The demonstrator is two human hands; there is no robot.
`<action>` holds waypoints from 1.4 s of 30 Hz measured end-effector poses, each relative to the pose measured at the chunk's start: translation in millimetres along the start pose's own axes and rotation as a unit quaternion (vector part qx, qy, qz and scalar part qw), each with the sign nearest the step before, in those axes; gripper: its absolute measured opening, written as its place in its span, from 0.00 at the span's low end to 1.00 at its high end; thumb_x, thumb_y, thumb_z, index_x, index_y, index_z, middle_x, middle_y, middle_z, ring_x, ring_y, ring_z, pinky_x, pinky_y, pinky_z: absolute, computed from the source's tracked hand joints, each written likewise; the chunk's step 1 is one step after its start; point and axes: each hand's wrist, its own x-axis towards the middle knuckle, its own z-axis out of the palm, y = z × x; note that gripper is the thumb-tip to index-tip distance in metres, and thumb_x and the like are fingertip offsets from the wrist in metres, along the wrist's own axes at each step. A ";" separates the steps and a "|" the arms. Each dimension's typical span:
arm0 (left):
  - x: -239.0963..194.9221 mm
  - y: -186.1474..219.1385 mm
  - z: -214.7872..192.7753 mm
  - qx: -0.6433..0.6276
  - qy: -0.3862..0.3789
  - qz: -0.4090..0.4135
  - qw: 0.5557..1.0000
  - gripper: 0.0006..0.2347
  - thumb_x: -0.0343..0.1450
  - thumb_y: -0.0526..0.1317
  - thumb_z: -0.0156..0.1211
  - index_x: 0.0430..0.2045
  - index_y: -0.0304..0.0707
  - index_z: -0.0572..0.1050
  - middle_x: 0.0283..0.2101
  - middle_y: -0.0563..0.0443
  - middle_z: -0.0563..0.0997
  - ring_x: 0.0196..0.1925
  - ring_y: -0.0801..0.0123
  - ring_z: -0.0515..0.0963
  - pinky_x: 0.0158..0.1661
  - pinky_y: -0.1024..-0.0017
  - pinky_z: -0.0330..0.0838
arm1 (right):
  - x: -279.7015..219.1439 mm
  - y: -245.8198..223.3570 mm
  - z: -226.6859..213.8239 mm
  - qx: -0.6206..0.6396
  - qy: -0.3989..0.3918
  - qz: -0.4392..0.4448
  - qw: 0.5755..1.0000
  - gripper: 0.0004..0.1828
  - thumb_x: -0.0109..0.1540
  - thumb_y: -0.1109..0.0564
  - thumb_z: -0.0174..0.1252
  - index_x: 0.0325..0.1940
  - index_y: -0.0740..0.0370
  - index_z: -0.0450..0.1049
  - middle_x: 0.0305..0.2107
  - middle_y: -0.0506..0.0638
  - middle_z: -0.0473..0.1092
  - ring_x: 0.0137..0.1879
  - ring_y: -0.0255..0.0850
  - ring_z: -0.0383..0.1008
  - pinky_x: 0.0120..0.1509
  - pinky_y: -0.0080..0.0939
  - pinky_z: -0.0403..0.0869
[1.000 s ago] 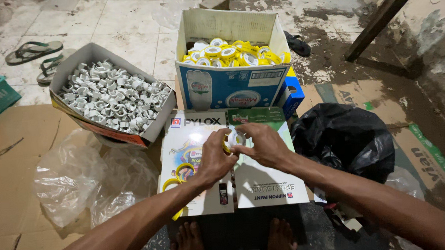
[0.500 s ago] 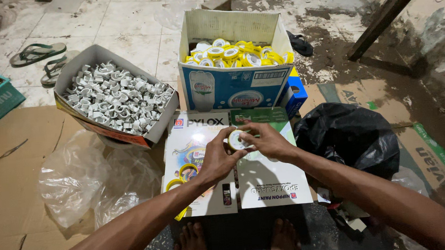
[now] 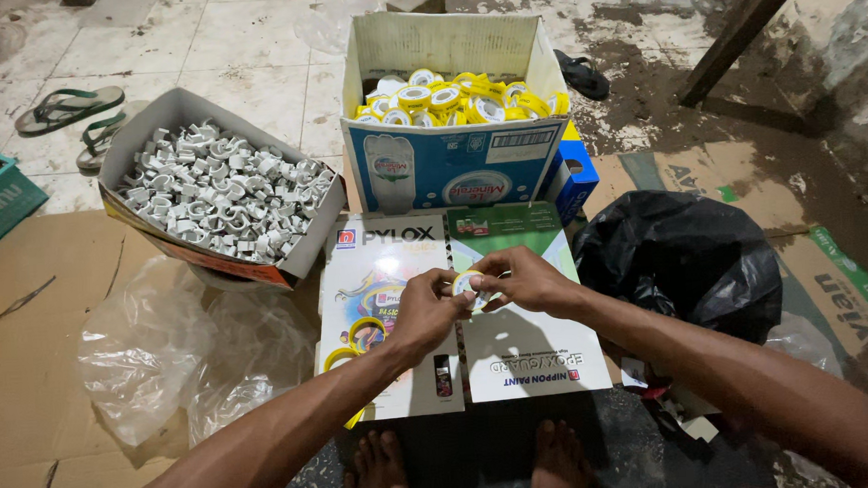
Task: The person sits on the floor and assembles small white plastic components with yellow rubber bands. They pick up a white plastic piece, wrap a yellow rubber band around it, and place the finished item into a nearby box. The process is repeated continuously with items from a pile on a cardboard box.
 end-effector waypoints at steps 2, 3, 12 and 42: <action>1.9 -5.5 -0.6 0.006 -0.002 -0.008 1.000 0.18 0.65 0.32 0.64 0.44 0.15 0.69 0.33 0.32 0.76 0.28 0.64 0.81 0.27 0.73 0.81 | -2.5 -1.6 1.2 -0.006 0.000 0.001 1.000 0.18 0.58 0.61 0.62 0.49 0.75 0.73 0.31 0.64 0.71 0.37 0.48 0.76 0.42 0.50 0.82; 3.2 -7.9 -0.9 0.012 -0.003 -0.014 1.000 0.17 0.65 0.31 0.63 0.44 0.16 0.69 0.32 0.33 0.76 0.26 0.66 0.81 0.24 0.76 0.80 | -3.5 -2.8 1.6 -0.012 0.000 0.001 1.000 0.18 0.58 0.62 0.62 0.49 0.75 0.72 0.31 0.64 0.70 0.37 0.47 0.75 0.42 0.50 0.82; 5.6 -8.4 -0.9 0.035 0.015 -0.015 0.999 0.11 0.64 0.30 0.62 0.36 0.20 0.70 0.29 0.32 0.78 0.22 0.66 0.80 0.21 0.75 0.80 | -4.3 -0.6 6.0 -0.035 0.003 -0.008 0.999 0.19 0.57 0.61 0.64 0.48 0.75 0.72 0.31 0.61 0.67 0.37 0.46 0.75 0.45 0.49 0.82; -0.6 26.9 -6.3 -0.033 0.055 -0.005 0.998 0.16 0.67 0.31 0.60 0.46 0.20 0.67 0.30 0.34 0.77 0.24 0.66 0.80 0.28 0.74 0.78 | -14.1 -36.5 11.4 -0.308 -0.034 -0.181 0.933 0.42 0.48 0.56 0.70 0.65 0.59 0.64 0.53 0.61 0.64 0.48 0.52 0.74 0.50 0.41 0.79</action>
